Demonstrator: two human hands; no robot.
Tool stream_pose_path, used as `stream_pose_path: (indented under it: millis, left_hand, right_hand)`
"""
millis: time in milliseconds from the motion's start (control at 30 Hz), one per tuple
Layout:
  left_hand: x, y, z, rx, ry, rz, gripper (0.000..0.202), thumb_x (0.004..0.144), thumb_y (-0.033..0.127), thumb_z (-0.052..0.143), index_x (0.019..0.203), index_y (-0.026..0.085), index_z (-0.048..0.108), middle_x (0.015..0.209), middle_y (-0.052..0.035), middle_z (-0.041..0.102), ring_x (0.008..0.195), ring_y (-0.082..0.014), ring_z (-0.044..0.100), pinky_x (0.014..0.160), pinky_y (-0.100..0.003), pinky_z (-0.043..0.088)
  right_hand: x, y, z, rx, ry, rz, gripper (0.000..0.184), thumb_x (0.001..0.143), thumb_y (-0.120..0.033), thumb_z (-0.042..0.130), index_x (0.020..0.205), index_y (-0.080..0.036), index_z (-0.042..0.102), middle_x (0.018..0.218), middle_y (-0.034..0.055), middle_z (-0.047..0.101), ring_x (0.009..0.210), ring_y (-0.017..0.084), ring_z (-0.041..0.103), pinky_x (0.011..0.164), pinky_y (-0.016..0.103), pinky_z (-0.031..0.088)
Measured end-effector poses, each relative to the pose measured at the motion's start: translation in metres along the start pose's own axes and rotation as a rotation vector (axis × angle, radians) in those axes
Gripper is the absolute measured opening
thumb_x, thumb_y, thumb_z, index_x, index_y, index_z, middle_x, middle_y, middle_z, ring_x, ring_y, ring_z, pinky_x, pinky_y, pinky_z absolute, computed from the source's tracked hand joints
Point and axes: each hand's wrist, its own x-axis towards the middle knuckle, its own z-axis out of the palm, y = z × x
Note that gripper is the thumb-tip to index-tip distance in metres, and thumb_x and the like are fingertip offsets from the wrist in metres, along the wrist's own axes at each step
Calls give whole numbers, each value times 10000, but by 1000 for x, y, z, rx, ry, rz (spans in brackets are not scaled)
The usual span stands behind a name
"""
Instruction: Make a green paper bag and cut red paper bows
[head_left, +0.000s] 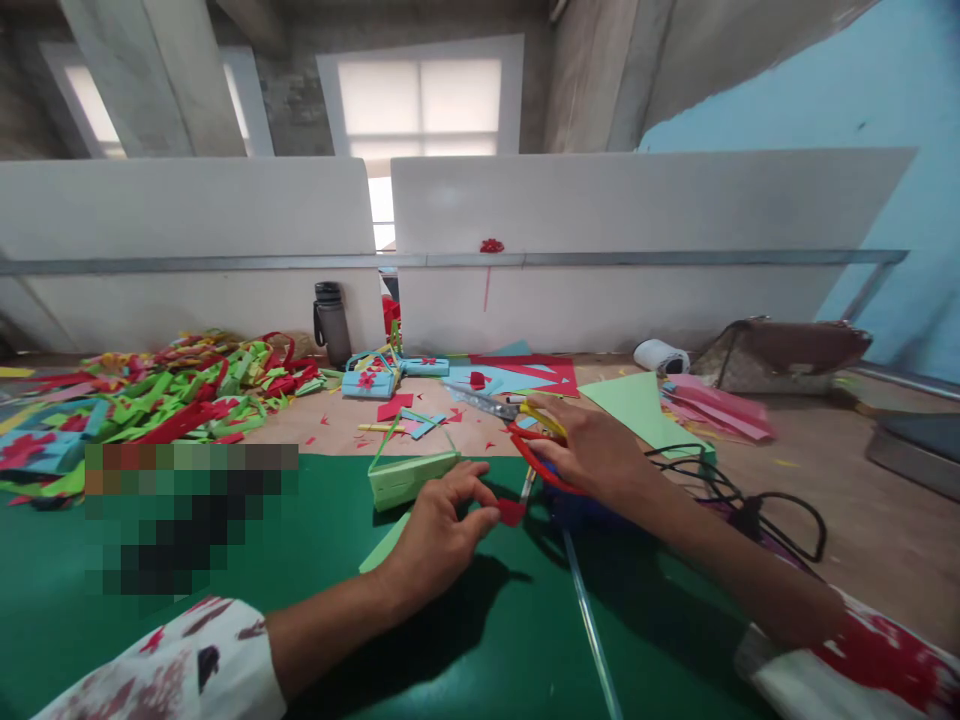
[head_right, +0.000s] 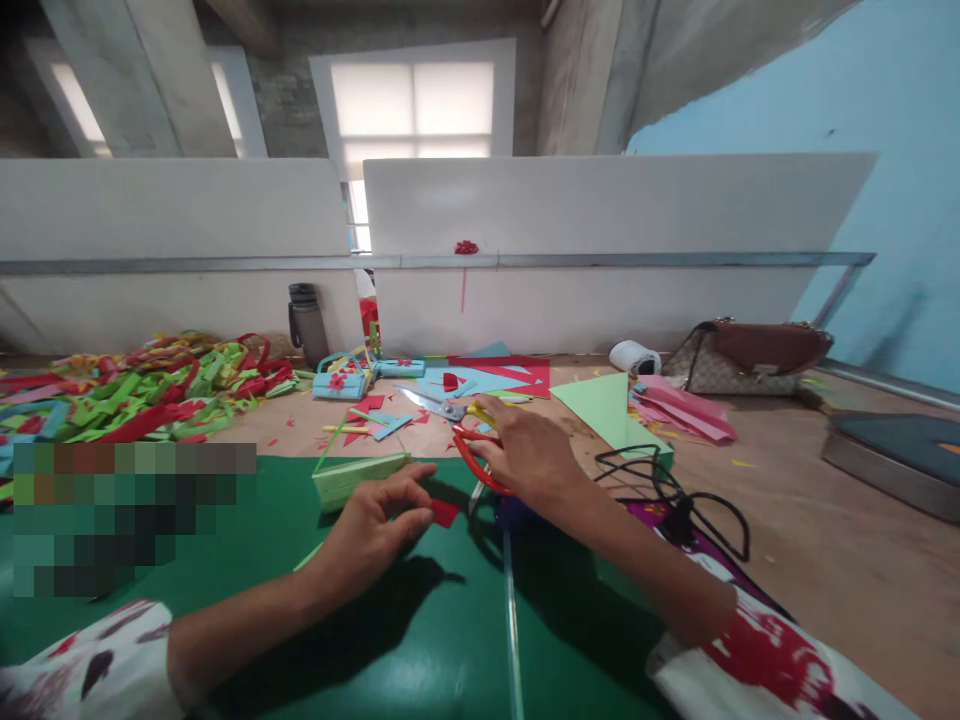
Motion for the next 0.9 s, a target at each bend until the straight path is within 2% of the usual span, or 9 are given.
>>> stream_pose_path:
  millis: [67, 133, 200, 267, 333, 433, 600, 733, 900]
  left_hand:
    - [7, -1, -4, -89, 64, -45, 79, 698, 155, 623, 621, 172, 629, 1182, -139, 604, 1156, -280, 500, 931, -386, 368]
    - [13, -1, -9, -186, 126, -112, 80, 681, 190, 657, 619, 159, 616, 1102, -136, 637, 1023, -264, 578, 819, -350, 436]
    - [17, -1, -15, -285, 187, -180, 129, 659, 240, 695, 632, 150, 607, 883, -90, 673, 844, -211, 619, 723, -309, 461]
    - [19, 1, -21, -407, 228, -230, 186, 626, 273, 730, 656, 150, 593, 691, -20, 623, 702, -162, 604, 643, -279, 464]
    - [20, 3, -26, -512, 236, -250, 225, 603, 276, 748, 674, 148, 578, 627, 13, 583, 608, -126, 569, 579, -257, 453]
    - [19, 11, -30, -573, 213, -233, 217, 632, 265, 728, 680, 139, 559, 589, 18, 575, 522, -90, 514, 530, -234, 426]
    - [13, 27, -30, -608, 241, -199, 188, 679, 237, 699, 677, 145, 534, 567, 34, 560, 502, -73, 504, 533, -218, 423]
    - [9, 40, -28, -647, 297, -201, 193, 664, 237, 720, 740, 145, 569, 664, 17, 590, 634, -111, 590, 564, -231, 457]
    - [8, 54, -27, -727, 304, -199, 234, 646, 212, 728, 796, 146, 561, 774, -17, 629, 815, -215, 659, 617, -282, 498]
  right_hand:
    - [-4, 7, -2, 414, -56, 71, 458, 806, -294, 564, 1249, -211, 480, 893, 54, 654, 723, 177, 617, 615, 269, 469]
    - [-11, 9, 2, 944, -216, 193, 572, 752, -344, 617, 1277, -216, 432, 698, -18, 589, 484, 116, 519, 451, 238, 417]
    - [-22, 6, 9, 1077, -287, 197, 695, 680, -409, 669, 1286, -201, 398, 591, -71, 505, 403, 90, 432, 408, 235, 403]
    - [-32, 0, 16, 1200, -324, 182, 656, 666, -471, 677, 1215, -193, 449, 569, -76, 470, 416, 86, 419, 422, 230, 393]
    - [-41, -7, 20, 1329, -338, 152, 584, 662, -540, 670, 1098, -191, 498, 586, -60, 474, 454, 89, 435, 442, 224, 383]
    - [-47, -12, 19, 1414, -304, 141, 540, 659, -601, 650, 989, -198, 510, 634, -28, 490, 546, 111, 476, 513, 239, 411]
    - [-46, -13, 15, 1403, -267, 150, 741, 520, -705, 666, 1056, -222, 497, 675, -5, 478, 600, 156, 489, 513, 279, 416]
    - [-50, -12, 17, 1343, -366, 47, 596, 614, -680, 615, 989, -230, 505, 655, -13, 485, 521, 121, 441, 467, 256, 394]
    - [-56, -11, 22, 1337, -361, 21, 589, 594, -662, 626, 972, -236, 477, 579, -49, 447, 424, 84, 361, 364, 203, 320]
